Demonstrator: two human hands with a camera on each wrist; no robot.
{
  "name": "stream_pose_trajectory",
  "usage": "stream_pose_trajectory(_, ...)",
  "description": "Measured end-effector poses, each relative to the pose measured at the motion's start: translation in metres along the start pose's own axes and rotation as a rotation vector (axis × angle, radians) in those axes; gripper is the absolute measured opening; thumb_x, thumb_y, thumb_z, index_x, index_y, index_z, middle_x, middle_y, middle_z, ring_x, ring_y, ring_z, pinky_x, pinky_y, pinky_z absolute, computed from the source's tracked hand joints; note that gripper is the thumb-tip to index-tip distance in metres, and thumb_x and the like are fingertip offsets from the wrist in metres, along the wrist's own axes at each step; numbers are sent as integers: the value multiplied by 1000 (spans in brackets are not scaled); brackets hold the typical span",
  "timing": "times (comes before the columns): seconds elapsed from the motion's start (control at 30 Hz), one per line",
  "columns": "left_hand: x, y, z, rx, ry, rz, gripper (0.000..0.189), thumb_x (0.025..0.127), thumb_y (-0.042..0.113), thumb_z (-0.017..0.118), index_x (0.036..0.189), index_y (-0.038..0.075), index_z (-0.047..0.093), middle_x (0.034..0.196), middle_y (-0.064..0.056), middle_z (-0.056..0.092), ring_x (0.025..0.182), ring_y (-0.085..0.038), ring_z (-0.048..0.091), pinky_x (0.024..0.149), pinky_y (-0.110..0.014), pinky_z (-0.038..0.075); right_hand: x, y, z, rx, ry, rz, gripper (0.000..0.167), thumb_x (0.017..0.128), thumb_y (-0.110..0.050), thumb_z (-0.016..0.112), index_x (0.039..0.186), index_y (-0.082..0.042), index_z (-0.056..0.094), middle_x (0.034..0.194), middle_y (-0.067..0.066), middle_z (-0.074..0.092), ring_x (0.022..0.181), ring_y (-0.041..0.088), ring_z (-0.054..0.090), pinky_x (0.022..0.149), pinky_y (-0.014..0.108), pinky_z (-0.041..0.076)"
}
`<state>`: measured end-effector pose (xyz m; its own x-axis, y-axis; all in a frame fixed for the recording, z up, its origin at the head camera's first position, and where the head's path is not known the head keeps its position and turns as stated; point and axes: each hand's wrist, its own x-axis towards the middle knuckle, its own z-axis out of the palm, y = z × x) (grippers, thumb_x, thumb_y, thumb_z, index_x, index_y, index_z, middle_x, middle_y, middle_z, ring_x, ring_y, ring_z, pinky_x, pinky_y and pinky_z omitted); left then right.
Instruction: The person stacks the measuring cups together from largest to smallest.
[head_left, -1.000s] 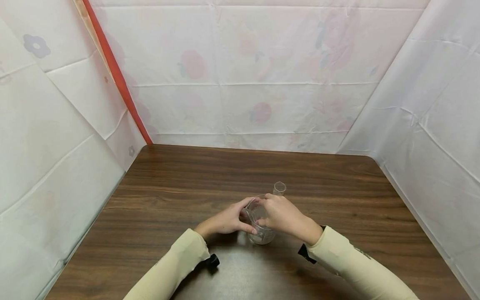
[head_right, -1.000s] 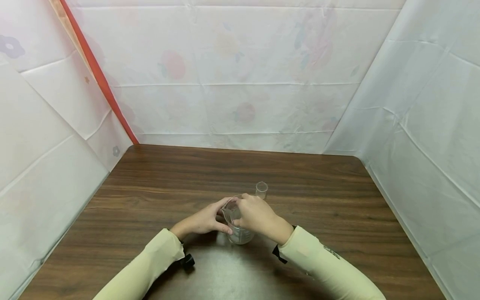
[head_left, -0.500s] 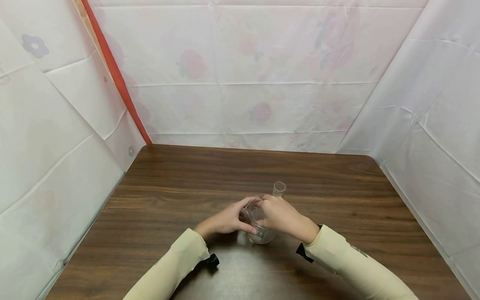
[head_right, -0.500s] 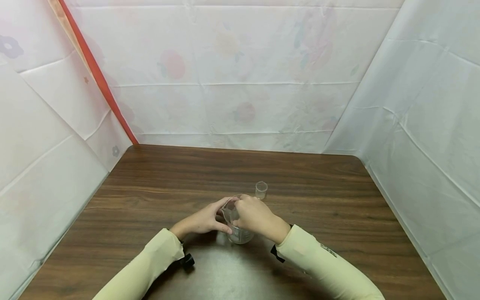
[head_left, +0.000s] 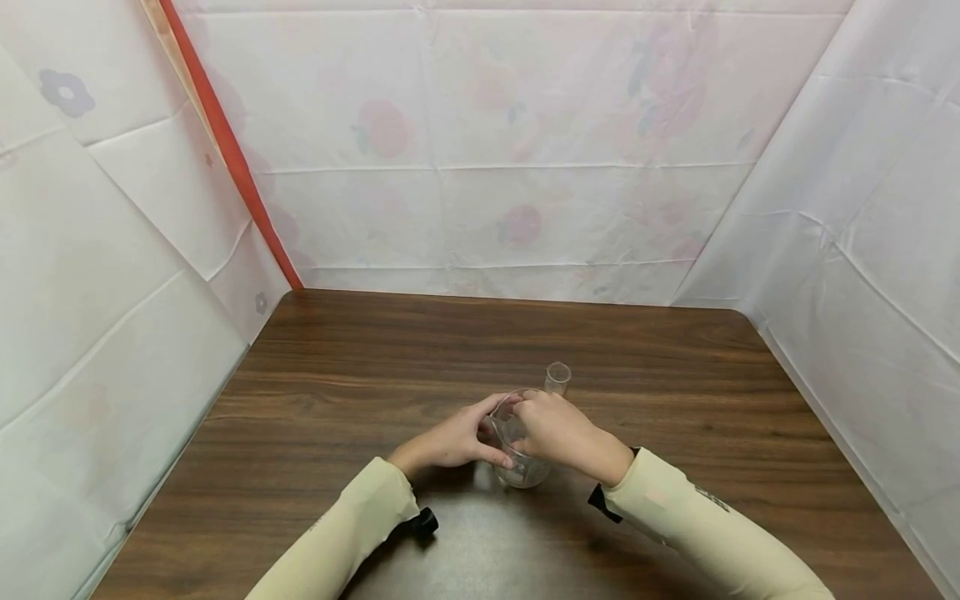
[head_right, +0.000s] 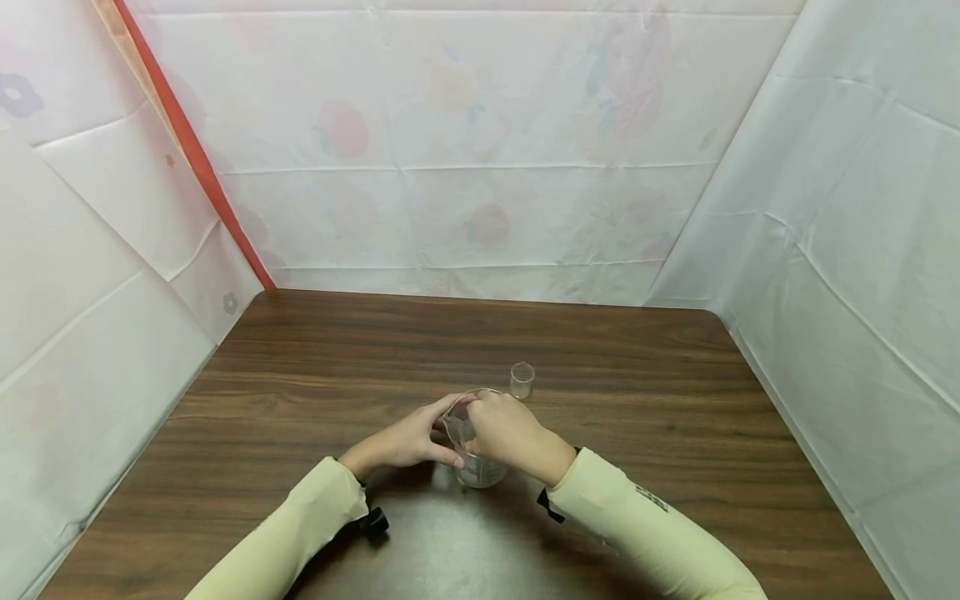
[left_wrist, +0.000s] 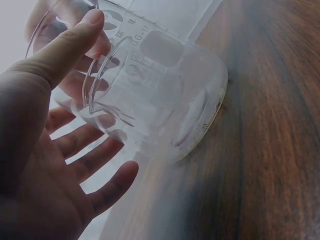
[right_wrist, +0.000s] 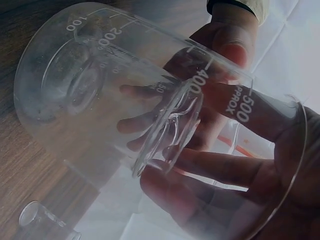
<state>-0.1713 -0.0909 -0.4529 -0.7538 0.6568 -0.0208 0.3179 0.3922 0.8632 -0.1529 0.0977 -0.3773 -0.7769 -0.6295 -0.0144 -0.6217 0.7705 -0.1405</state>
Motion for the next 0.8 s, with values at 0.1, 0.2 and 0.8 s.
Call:
stream_pose_trajectory(0.1,0,0,0,1,-3,0,91,80,38,80,153,24,28,150,0,45,111,-20,62,94,-33,50,0,0,0,-17,-2,-4,36,76,-27,83,101,-4,73,104,11,70,95,27,67,81,43,55)
stream_pose_trajectory(0.2,0,0,0,-10,-5,8,91,80,36,80,153,23,28,151,-1,44,110,-21,62,94,-34,50,1,-1,1,-26,1,-4,34,75,-27,84,98,-4,73,100,12,70,91,26,67,78,42,55)
stream_pose_trajectory(0.8,1,0,0,-32,-12,-12,89,80,35,80,152,23,29,155,6,37,110,-18,61,98,-35,48,0,-2,1,-21,37,0,30,73,-22,83,93,-3,73,98,13,70,88,28,67,75,43,55)
